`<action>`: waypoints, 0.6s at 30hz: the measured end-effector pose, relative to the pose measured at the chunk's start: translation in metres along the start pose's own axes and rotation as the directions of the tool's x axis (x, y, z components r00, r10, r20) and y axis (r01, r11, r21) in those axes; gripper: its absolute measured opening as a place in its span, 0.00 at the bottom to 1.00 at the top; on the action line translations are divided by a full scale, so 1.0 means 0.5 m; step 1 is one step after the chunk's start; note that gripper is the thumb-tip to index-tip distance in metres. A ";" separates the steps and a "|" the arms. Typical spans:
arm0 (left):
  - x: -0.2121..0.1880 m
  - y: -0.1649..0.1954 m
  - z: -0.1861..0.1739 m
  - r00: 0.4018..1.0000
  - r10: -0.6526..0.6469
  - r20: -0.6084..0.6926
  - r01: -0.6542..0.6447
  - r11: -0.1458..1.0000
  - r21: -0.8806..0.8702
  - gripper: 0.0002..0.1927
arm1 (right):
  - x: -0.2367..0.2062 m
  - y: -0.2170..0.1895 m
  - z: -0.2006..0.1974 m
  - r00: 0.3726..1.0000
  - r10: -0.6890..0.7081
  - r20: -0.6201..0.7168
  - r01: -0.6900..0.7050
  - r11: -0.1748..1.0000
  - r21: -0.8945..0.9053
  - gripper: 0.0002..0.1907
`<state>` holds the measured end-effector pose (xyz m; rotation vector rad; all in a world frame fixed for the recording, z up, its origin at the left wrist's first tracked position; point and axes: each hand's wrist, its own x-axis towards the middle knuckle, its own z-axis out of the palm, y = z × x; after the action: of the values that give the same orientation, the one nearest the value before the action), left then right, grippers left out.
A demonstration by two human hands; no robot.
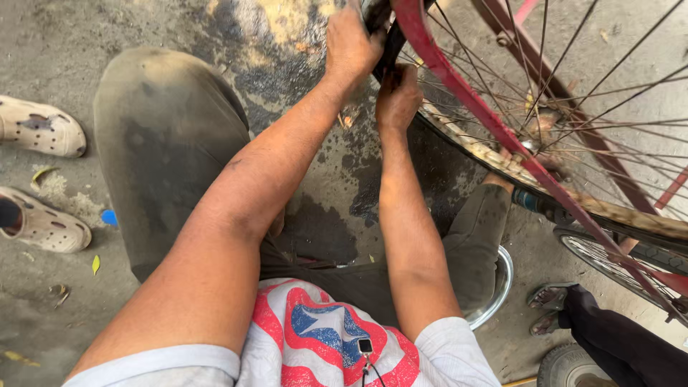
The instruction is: The person removes a bicycle tire from the rim using a tire lever, then reattaches the tire to the rim by hand and with the lever. The person works on the tire while sitting on the ground.
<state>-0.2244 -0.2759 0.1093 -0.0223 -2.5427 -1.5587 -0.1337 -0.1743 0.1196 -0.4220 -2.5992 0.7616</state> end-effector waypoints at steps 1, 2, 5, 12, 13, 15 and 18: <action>-0.012 -0.001 -0.003 1.000 -0.022 -0.001 0.022 1.000 0.022 0.26 | -0.007 0.000 0.002 0.999 0.037 -0.033 -0.037 0.999 0.012 0.05; -0.024 -0.003 -0.004 0.998 -0.059 0.030 0.059 0.998 -0.014 0.27 | -0.012 0.004 0.003 1.000 0.006 -0.006 -0.005 1.000 0.009 0.04; -0.051 -0.008 -0.005 0.978 -0.158 0.138 0.171 0.982 -0.086 0.31 | -0.002 0.023 0.005 0.986 -0.040 0.161 0.037 0.999 0.022 0.04; -0.055 -0.031 0.007 0.980 -0.128 0.150 0.155 0.971 -0.183 0.36 | 0.057 0.030 0.003 0.777 -0.048 0.627 -0.001 0.997 0.077 0.11; -0.056 -0.035 0.014 0.981 -0.125 0.150 0.153 0.969 -0.195 0.36 | 0.052 0.025 0.003 0.738 0.039 0.674 -0.069 0.997 0.017 0.12; -0.059 -0.045 0.027 0.990 -0.079 0.116 0.102 0.973 -0.209 0.37 | 0.035 0.015 0.007 0.866 0.002 0.501 -0.042 0.997 0.069 0.15; -0.067 -0.054 0.034 0.974 -0.150 0.168 0.180 0.966 -0.184 0.37 | 0.024 0.001 0.010 0.896 -0.176 0.408 0.170 0.984 0.052 0.21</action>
<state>-0.1959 -0.2708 0.0728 0.0504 -2.5478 -1.9405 -0.1464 -0.1713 0.1191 -0.0178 -2.9647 0.8855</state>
